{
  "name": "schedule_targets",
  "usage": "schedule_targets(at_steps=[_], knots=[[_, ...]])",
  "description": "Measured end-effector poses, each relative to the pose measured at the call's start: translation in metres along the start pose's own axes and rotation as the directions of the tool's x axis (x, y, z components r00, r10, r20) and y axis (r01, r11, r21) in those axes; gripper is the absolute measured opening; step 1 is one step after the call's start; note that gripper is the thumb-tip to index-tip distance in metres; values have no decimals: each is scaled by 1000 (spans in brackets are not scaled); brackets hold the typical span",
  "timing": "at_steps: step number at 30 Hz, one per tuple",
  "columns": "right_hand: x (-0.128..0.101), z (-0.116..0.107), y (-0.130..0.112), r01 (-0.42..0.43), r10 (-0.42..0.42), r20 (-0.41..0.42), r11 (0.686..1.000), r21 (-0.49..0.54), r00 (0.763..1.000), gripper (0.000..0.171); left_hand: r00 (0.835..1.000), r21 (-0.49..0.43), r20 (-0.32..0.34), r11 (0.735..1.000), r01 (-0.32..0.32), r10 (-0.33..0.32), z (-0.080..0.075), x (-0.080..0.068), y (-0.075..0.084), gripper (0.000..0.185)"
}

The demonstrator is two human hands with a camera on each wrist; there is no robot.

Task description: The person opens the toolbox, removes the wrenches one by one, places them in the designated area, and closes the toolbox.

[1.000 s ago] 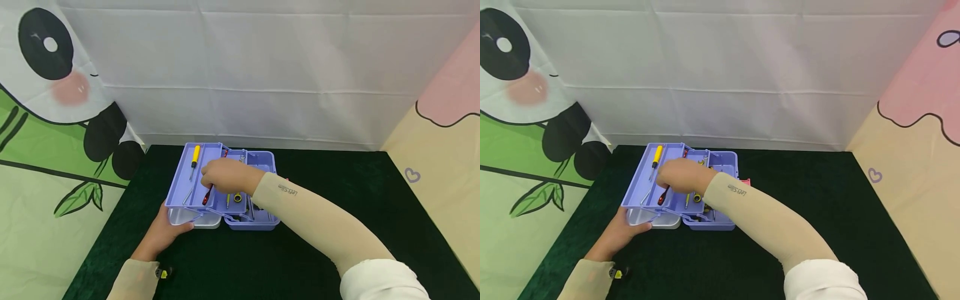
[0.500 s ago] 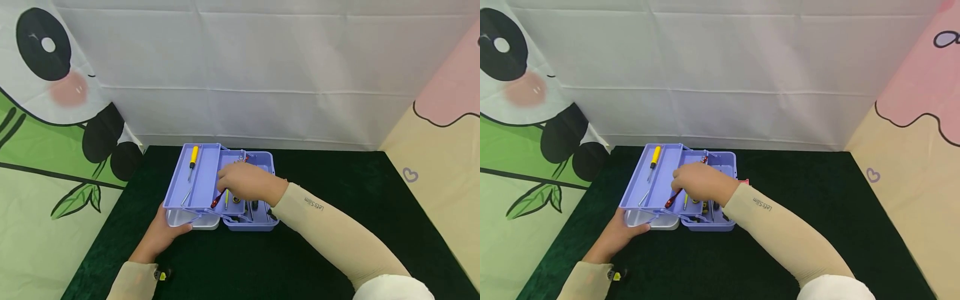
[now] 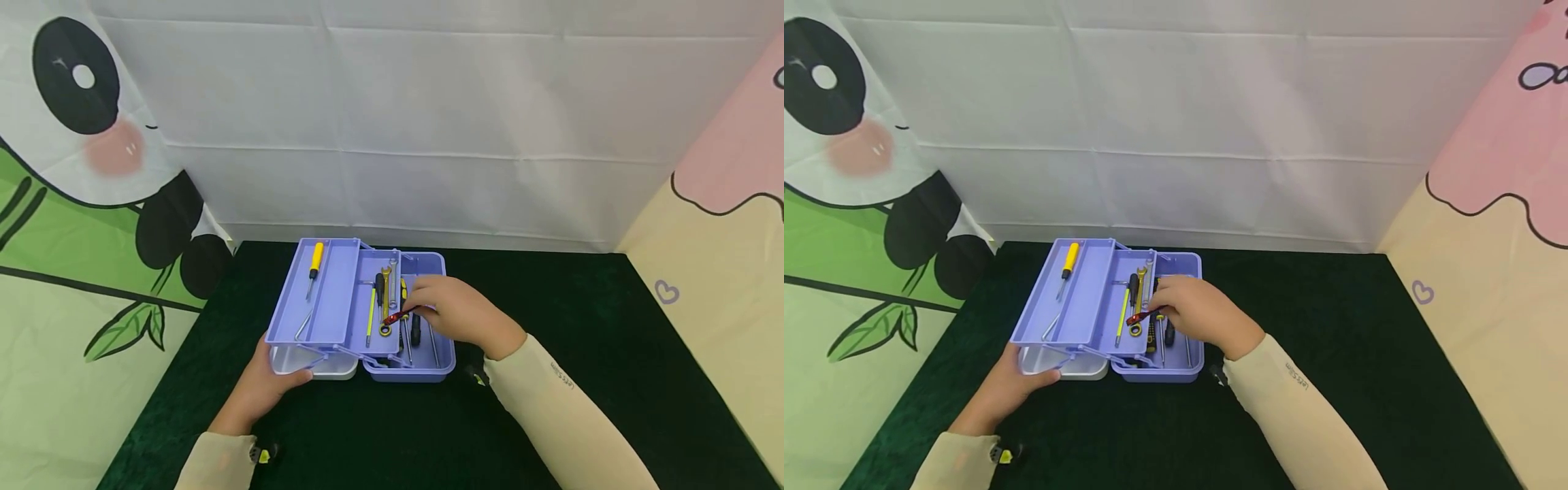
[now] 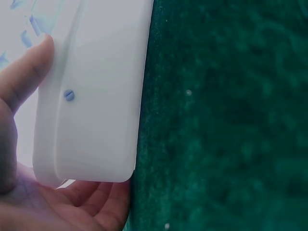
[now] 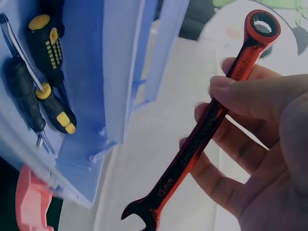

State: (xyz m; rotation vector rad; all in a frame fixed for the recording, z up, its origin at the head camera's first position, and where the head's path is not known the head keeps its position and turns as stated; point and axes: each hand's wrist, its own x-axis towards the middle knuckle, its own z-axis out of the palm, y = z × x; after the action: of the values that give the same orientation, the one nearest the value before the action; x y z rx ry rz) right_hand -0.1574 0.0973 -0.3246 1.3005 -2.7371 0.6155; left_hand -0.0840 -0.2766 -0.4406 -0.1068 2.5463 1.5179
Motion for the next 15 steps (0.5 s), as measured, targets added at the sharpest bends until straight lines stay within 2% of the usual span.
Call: schedule_targets(at_steps=[6,10,15], knots=[[-26,-5,10,-95,100,-76,993,66,992,19,1000,7,1,1000,7,-7,0,0,-1,126],[-43,-5,20,-159,178,-127,976,150,976,18,1000,6,2,1000,15,-15,-1,-1,0,126],[-60,-5,30,-232,267,-144,948,217,953,16,998,25,9,998,60,-60,-1,-1,0,130]])
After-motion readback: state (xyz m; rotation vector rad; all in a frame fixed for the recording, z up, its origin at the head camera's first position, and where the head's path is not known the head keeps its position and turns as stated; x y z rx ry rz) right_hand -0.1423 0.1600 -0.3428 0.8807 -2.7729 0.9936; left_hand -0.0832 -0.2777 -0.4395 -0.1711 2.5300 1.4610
